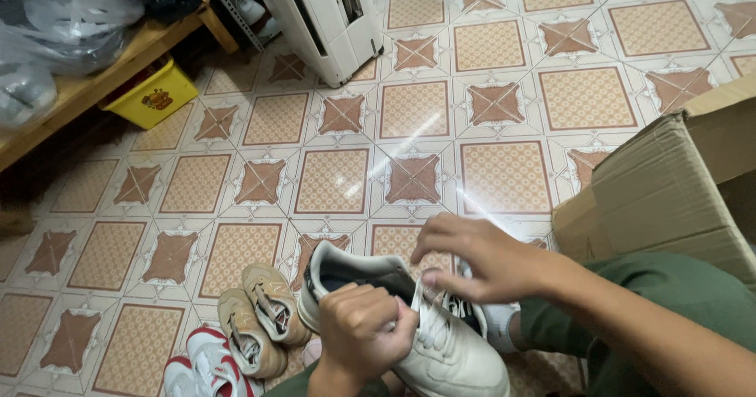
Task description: The person is threading laces through the eyelets of a white sneaker while sitting on the floor.
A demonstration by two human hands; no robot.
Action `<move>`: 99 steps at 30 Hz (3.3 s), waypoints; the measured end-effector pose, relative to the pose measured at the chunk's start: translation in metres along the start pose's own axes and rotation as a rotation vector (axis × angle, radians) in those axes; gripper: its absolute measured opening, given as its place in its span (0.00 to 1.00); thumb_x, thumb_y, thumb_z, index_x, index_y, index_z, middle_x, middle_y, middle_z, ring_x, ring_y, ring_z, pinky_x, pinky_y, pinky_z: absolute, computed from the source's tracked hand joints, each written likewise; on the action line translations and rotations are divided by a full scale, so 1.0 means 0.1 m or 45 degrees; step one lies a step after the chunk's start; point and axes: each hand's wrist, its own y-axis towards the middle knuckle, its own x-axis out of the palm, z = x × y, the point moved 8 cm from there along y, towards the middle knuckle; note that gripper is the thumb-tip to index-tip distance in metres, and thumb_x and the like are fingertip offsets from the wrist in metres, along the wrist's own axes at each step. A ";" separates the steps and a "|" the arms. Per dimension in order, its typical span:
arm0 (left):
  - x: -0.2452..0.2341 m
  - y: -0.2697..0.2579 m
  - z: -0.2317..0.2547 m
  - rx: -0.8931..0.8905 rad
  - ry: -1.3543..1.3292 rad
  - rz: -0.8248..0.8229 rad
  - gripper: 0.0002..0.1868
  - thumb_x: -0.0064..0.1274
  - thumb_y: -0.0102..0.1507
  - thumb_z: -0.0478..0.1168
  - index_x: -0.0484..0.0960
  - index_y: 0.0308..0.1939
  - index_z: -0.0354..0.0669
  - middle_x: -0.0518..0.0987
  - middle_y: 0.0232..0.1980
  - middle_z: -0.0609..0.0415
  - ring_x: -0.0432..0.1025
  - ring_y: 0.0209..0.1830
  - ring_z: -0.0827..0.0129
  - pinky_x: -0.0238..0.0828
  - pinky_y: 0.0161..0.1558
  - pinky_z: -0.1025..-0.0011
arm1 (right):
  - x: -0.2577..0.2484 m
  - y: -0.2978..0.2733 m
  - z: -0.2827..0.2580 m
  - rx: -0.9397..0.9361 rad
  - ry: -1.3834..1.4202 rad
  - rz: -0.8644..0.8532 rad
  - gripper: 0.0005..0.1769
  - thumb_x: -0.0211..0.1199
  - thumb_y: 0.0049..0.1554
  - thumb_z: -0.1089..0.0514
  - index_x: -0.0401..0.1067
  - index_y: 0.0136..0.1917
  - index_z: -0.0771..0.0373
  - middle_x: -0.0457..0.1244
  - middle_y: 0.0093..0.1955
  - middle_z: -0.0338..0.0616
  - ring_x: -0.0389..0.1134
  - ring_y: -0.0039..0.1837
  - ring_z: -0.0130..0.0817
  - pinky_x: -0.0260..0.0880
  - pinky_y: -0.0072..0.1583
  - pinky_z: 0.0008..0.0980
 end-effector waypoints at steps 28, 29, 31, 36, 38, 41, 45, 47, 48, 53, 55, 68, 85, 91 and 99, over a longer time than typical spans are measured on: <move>0.07 -0.02 0.06 0.046 -0.022 0.003 0.15 0.57 0.41 0.32 0.65 0.08 0.49 0.64 0.11 0.63 0.52 0.10 0.69 0.51 0.17 0.73 | -0.33 -0.04 0.25 0.210 -0.227 0.386 0.09 0.58 0.62 0.52 0.75 0.49 0.55 0.66 0.49 0.39 0.69 0.49 0.36 0.70 0.49 0.38; 0.11 -0.04 0.04 0.035 -0.018 -0.029 0.15 0.58 0.43 0.32 0.67 0.09 0.49 0.66 0.12 0.62 0.54 0.10 0.69 0.52 0.18 0.73 | -0.28 -0.03 0.12 0.091 -0.204 0.332 0.10 0.58 0.62 0.51 0.76 0.49 0.56 0.67 0.49 0.40 0.68 0.51 0.36 0.72 0.50 0.36; 0.14 -0.05 0.02 0.013 0.003 -0.054 0.15 0.59 0.44 0.32 0.68 0.09 0.49 0.69 0.13 0.62 0.55 0.10 0.69 0.54 0.19 0.72 | -0.18 -0.02 -0.05 -0.046 -0.173 0.271 0.11 0.58 0.61 0.51 0.76 0.49 0.57 0.68 0.49 0.41 0.68 0.52 0.36 0.73 0.51 0.35; 0.10 0.02 0.05 0.046 -0.135 -0.036 0.16 0.62 0.45 0.34 0.69 0.11 0.51 0.71 0.14 0.62 0.58 0.11 0.69 0.56 0.20 0.73 | 0.18 -0.04 -0.40 -0.250 0.022 -0.145 0.07 0.59 0.54 0.60 0.76 0.43 0.61 0.67 0.45 0.42 0.59 0.50 0.41 0.62 0.58 0.41; 0.10 0.00 0.05 0.044 -0.147 -0.041 0.14 0.60 0.44 0.34 0.69 0.11 0.50 0.70 0.14 0.62 0.57 0.11 0.69 0.56 0.21 0.73 | 0.25 -0.05 -0.42 -0.269 -0.031 -0.176 0.04 0.61 0.53 0.58 0.74 0.40 0.59 0.65 0.43 0.42 0.59 0.50 0.42 0.61 0.57 0.43; 0.14 -0.02 0.05 0.045 -0.160 -0.074 0.14 0.59 0.44 0.34 0.68 0.11 0.50 0.69 0.14 0.61 0.55 0.12 0.69 0.55 0.20 0.72 | 0.36 -0.08 -0.38 -0.259 -0.070 -0.232 0.05 0.63 0.53 0.57 0.70 0.36 0.56 0.63 0.40 0.41 0.58 0.49 0.42 0.59 0.54 0.44; 0.17 -0.02 0.10 0.049 -0.153 -0.156 0.16 0.61 0.47 0.35 0.69 0.12 0.49 0.71 0.15 0.61 0.57 0.12 0.66 0.56 0.21 0.71 | 0.34 -0.09 -0.35 -0.303 -0.007 -0.237 0.07 0.64 0.52 0.60 0.67 0.35 0.57 0.61 0.37 0.41 0.57 0.45 0.39 0.60 0.50 0.40; 0.13 0.01 0.15 0.024 -0.183 -0.149 0.16 0.58 0.45 0.34 0.66 0.11 0.48 0.69 0.13 0.61 0.54 0.11 0.67 0.54 0.19 0.72 | 0.17 -0.08 -0.11 -0.155 0.059 -0.191 0.06 0.61 0.43 0.66 0.69 0.35 0.57 0.62 0.40 0.39 0.61 0.46 0.37 0.64 0.49 0.38; 0.11 0.03 0.17 0.009 -0.213 -0.142 0.16 0.55 0.43 0.32 0.63 0.09 0.47 0.67 0.11 0.61 0.51 0.09 0.68 0.52 0.18 0.73 | 0.06 -0.07 0.07 -0.005 0.118 -0.138 0.14 0.59 0.33 0.72 0.70 0.34 0.58 0.64 0.42 0.38 0.64 0.48 0.36 0.68 0.48 0.35; 0.04 0.02 0.21 0.047 -0.239 -0.129 0.15 0.57 0.45 0.33 0.65 0.10 0.48 0.67 0.13 0.62 0.53 0.11 0.68 0.55 0.20 0.74 | -0.89 -0.32 1.40 0.474 -0.082 0.475 0.09 0.55 0.59 0.71 0.69 0.39 0.61 0.62 0.38 0.42 0.61 0.41 0.34 0.64 0.43 0.33; 0.05 -0.01 0.19 0.049 -0.228 -0.117 0.15 0.57 0.45 0.34 0.65 0.11 0.49 0.68 0.14 0.62 0.55 0.11 0.68 0.56 0.21 0.74 | -1.04 -0.38 1.49 0.661 -0.177 0.572 0.13 0.56 0.68 0.65 0.66 0.39 0.63 0.61 0.38 0.46 0.58 0.40 0.35 0.62 0.43 0.33; 0.07 -0.01 0.10 0.042 -0.136 -0.070 0.15 0.59 0.46 0.34 0.69 0.11 0.47 0.70 0.14 0.60 0.56 0.11 0.67 0.56 0.20 0.71 | 0.24 -0.09 -0.42 -0.152 0.171 -0.425 0.06 0.64 0.52 0.56 0.77 0.41 0.59 0.69 0.47 0.37 0.60 0.52 0.36 0.66 0.56 0.38; -0.03 0.05 0.20 -0.065 -0.249 -0.137 0.15 0.57 0.46 0.31 0.67 0.11 0.46 0.71 0.14 0.59 0.56 0.11 0.66 0.56 0.19 0.72 | -0.73 -0.25 0.99 0.232 -0.366 0.187 0.20 0.56 0.52 0.77 0.77 0.43 0.53 0.66 0.42 0.34 0.67 0.44 0.28 0.77 0.42 0.19; 0.00 -0.01 0.24 -0.021 -0.350 -0.181 0.14 0.57 0.45 0.31 0.67 0.11 0.45 0.71 0.14 0.60 0.57 0.11 0.68 0.59 0.21 0.74 | -1.45 -0.80 1.75 1.044 -0.647 0.443 0.07 0.56 0.74 0.65 0.73 0.56 0.73 0.65 0.46 0.59 0.67 0.36 0.46 0.72 0.32 0.38; 0.06 0.00 0.15 0.011 -0.162 -0.101 0.16 0.59 0.47 0.33 0.66 0.12 0.47 0.68 0.15 0.60 0.55 0.12 0.66 0.56 0.22 0.71 | -0.24 -0.16 0.93 0.739 -0.187 -0.280 0.19 0.63 0.56 0.47 0.78 0.60 0.48 0.71 0.64 0.33 0.76 0.56 0.28 0.86 0.54 0.26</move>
